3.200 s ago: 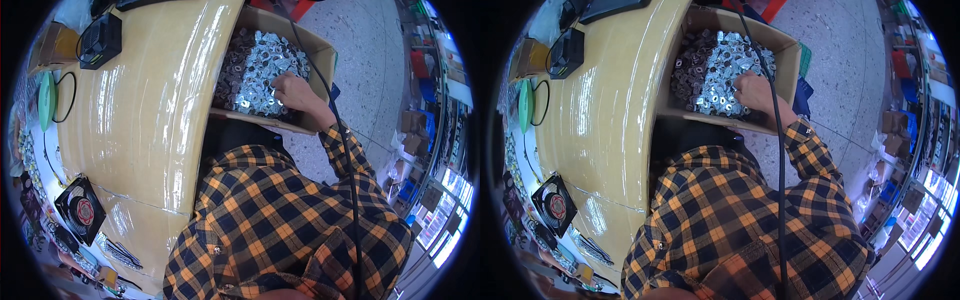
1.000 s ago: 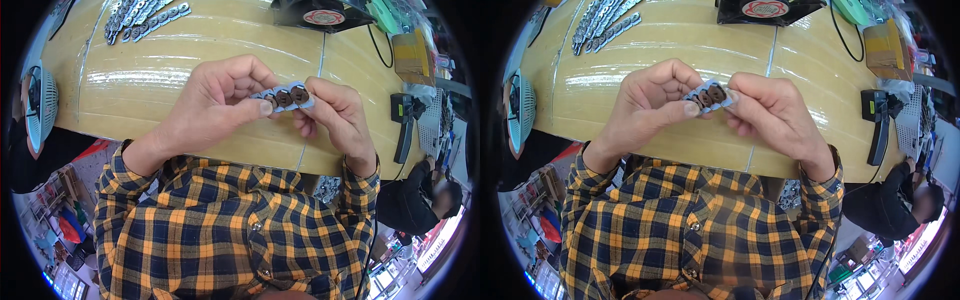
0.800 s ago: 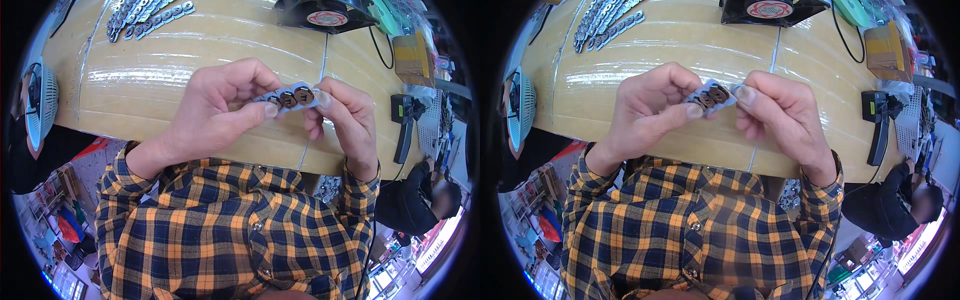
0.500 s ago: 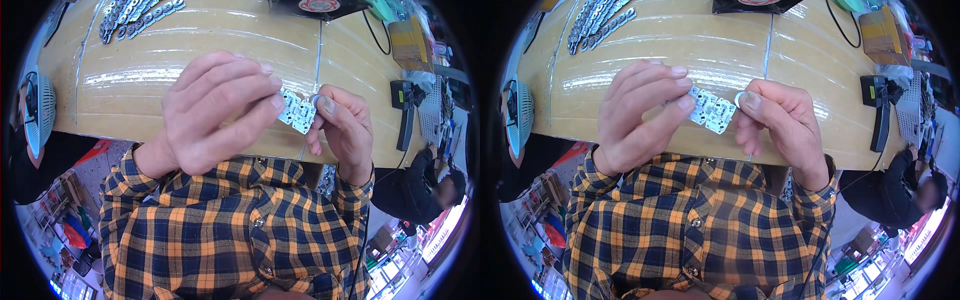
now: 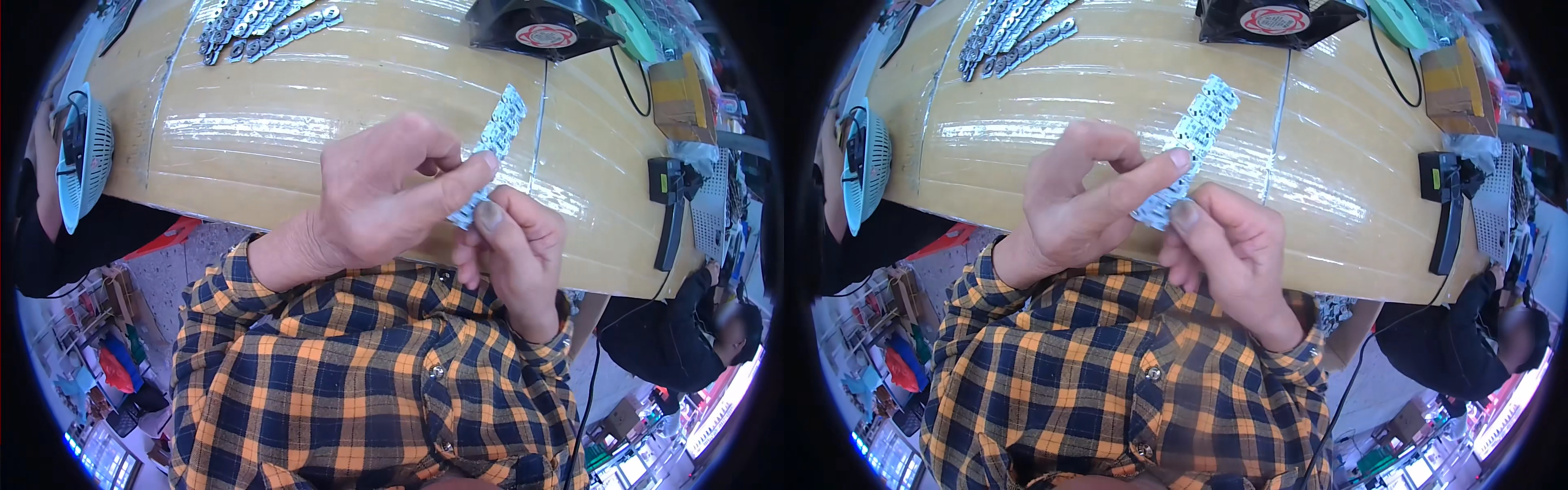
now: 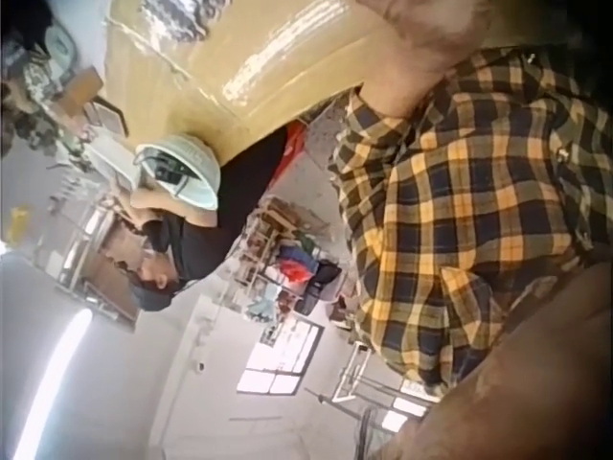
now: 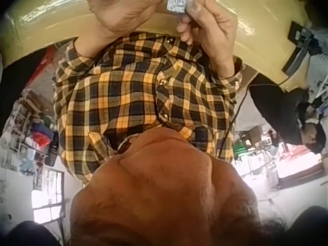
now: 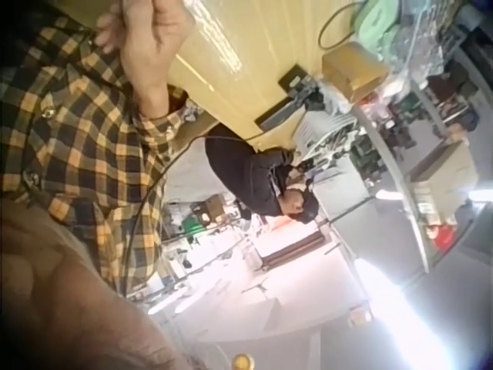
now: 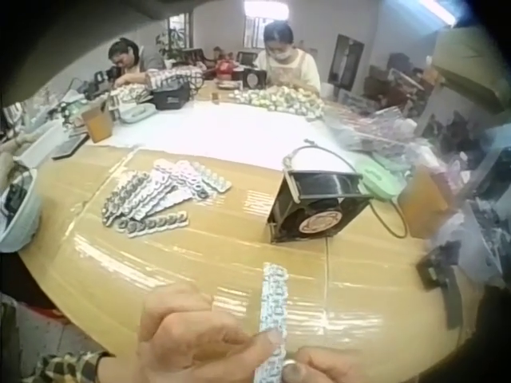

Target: Sorting and breaking apart strips of small electronic or mechanical components at a factory workstation.

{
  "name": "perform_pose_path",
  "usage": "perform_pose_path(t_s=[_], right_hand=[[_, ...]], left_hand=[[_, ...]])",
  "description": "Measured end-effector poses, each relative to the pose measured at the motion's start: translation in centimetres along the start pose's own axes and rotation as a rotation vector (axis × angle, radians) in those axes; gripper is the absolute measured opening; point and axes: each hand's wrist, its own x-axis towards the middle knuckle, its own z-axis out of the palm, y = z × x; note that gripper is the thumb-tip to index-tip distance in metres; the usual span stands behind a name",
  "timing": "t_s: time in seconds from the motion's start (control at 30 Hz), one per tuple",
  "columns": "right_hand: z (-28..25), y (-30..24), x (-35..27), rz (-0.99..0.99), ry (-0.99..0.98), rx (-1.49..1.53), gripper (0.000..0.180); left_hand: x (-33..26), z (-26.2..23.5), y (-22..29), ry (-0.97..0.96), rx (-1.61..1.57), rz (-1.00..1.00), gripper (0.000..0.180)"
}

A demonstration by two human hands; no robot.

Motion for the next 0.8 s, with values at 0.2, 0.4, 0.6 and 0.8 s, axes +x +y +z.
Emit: perform_pose_path(t_s=[0.2,0.4,0.6,0.8], right_hand=[[0.3,0.7,1.2,0.142,0.107,0.034,0.028],[-4.4,-0.9,0.4,0.100,0.159,-0.118,0.028],[-6.4,-1.9,0.3,-0.083,0.091,-0.214,0.031],[-6.8,-1.9,0.6,-0.121,-0.075,-0.298,0.031]], left_hand=[[0.6,-0.6,-1.9,-0.143,-0.512,-0.203,0.038],[0.9,-0.9,-1.7,-0.063,-0.910,-0.605,0.011],[1.5,-1.3,-0.9,-0.107,-0.850,-0.555,0.014],[1.8,-1.7,-1.3,-0.169,-0.721,-0.434,0.015]])
